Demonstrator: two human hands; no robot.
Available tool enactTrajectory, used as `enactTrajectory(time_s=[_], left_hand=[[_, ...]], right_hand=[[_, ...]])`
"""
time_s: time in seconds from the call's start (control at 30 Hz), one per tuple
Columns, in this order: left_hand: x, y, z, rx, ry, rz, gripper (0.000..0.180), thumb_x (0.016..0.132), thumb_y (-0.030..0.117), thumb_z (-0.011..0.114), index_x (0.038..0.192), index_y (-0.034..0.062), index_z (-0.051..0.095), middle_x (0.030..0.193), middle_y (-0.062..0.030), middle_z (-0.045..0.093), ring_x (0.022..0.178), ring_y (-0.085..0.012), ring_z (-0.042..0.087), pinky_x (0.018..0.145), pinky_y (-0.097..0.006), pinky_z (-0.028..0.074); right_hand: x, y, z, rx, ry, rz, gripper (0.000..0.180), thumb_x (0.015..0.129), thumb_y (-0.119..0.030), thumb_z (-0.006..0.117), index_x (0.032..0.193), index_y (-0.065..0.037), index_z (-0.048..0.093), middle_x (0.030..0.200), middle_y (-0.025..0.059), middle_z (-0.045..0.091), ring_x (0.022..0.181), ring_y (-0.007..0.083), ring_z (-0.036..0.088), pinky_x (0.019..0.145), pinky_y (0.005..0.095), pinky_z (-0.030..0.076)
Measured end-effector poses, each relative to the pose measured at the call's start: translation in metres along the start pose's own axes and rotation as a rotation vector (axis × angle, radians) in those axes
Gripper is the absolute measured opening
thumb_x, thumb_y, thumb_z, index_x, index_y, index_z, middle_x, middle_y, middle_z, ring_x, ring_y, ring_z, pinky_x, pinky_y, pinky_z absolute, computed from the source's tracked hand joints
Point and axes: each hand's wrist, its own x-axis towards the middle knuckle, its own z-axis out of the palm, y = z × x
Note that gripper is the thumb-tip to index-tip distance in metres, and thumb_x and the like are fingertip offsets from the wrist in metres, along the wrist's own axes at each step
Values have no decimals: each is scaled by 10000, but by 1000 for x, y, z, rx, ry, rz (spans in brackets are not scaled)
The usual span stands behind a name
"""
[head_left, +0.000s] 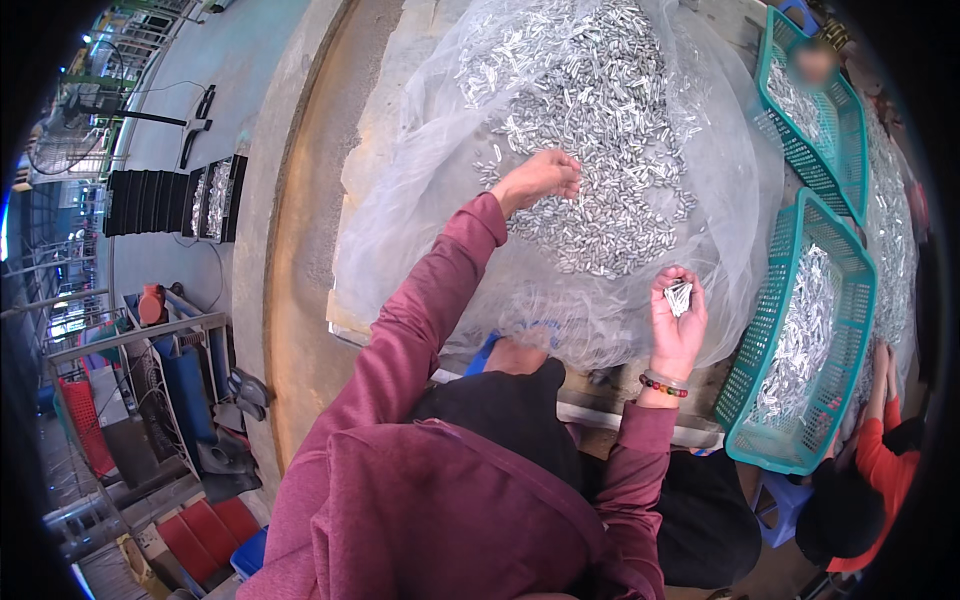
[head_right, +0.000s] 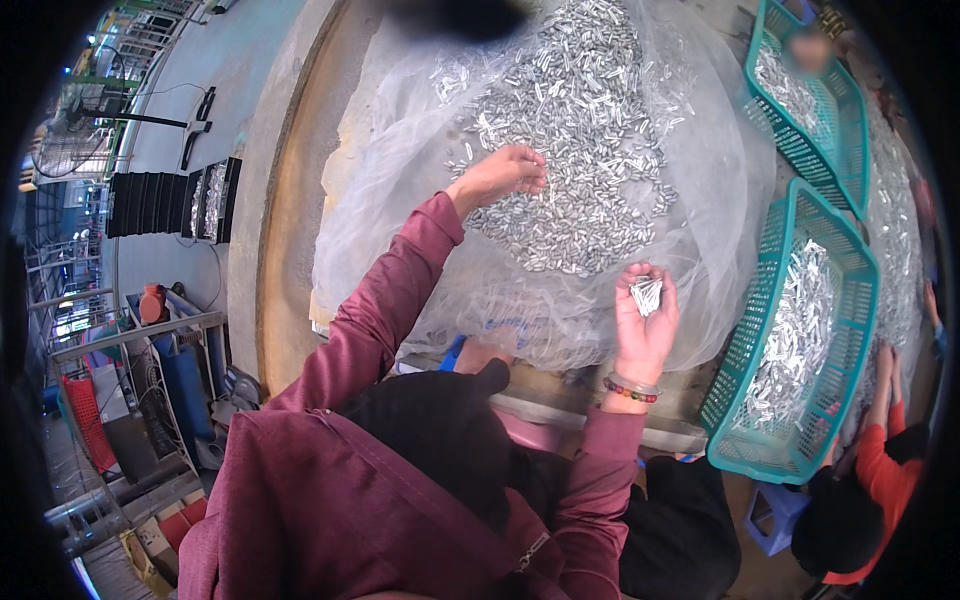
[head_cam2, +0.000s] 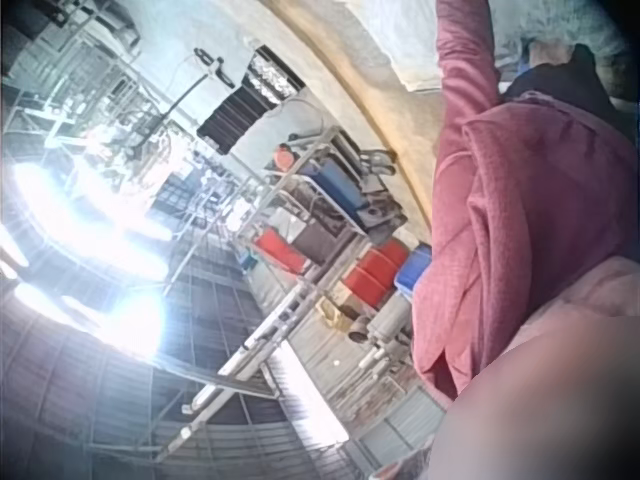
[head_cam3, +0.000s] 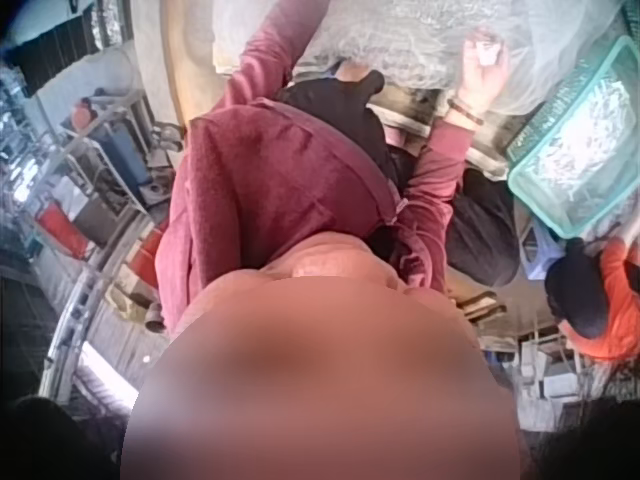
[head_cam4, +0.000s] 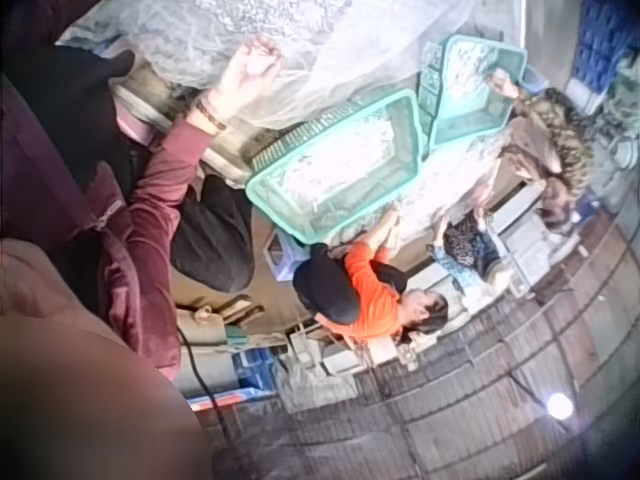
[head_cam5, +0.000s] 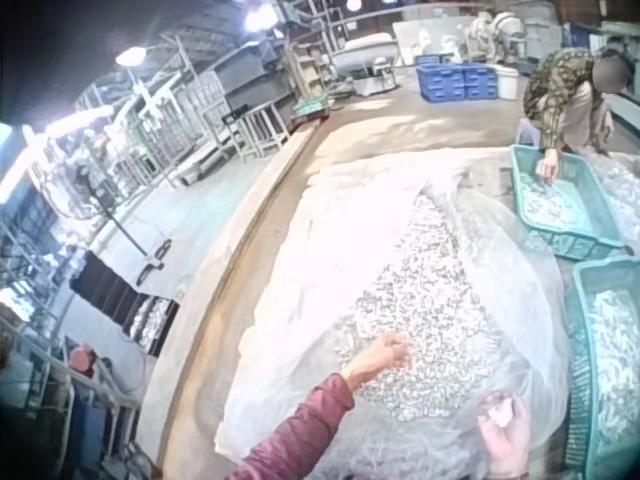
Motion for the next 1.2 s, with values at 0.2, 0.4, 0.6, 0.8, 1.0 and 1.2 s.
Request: enactTrajectory(time_s=[0.2,0.4,0.6,0.8,1.0,1.2], left_hand=[[17,-44,38,1281,307,215,353,794,257,658,931,-63,604,898,-225,626,868,-347,632,765,-403,521],[37,-32,28,1306,32,235,217,766,217,650,856,22,679,909,-178,658,846,-337,644,738,-406,516],[-8,11,-35,255,-79,128,128,855,172,604,894,51,613,856,-63,622,819,-159,609,658,-283,482],[-40,13,-51,-374,-198,191,83,908,138,540,937,63,560,882,-30,578,807,-100,549,657,-242,448],[2,-2,-32,36,-99,57,184,925,242,525,930,58,539,935,-97,626,902,-181,612,655,-315,486],[28,-43,17,1313,274,257,212,894,207,528,894,-4,544,896,-234,632,871,-349,637,676,-445,504]], right_hand=[[0,0,-3,-18,8,-13,164,935,-111,468,916,42,524,930,167,562,910,277,534,809,400,472],[-2,1,-2,-2,31,-11,154,932,-104,467,909,38,520,920,161,554,900,276,531,800,399,471],[0,2,-3,-8,42,-19,145,926,-98,474,904,39,516,909,158,547,894,278,528,795,401,469],[3,5,-4,-18,21,16,151,926,-100,476,902,41,521,912,160,549,909,275,527,808,399,473],[4,12,-3,-19,21,29,157,928,-104,477,895,43,522,914,161,550,911,276,529,820,401,477],[1,15,-1,-14,47,38,165,932,-114,471,887,37,519,906,161,546,907,276,531,817,407,482]])
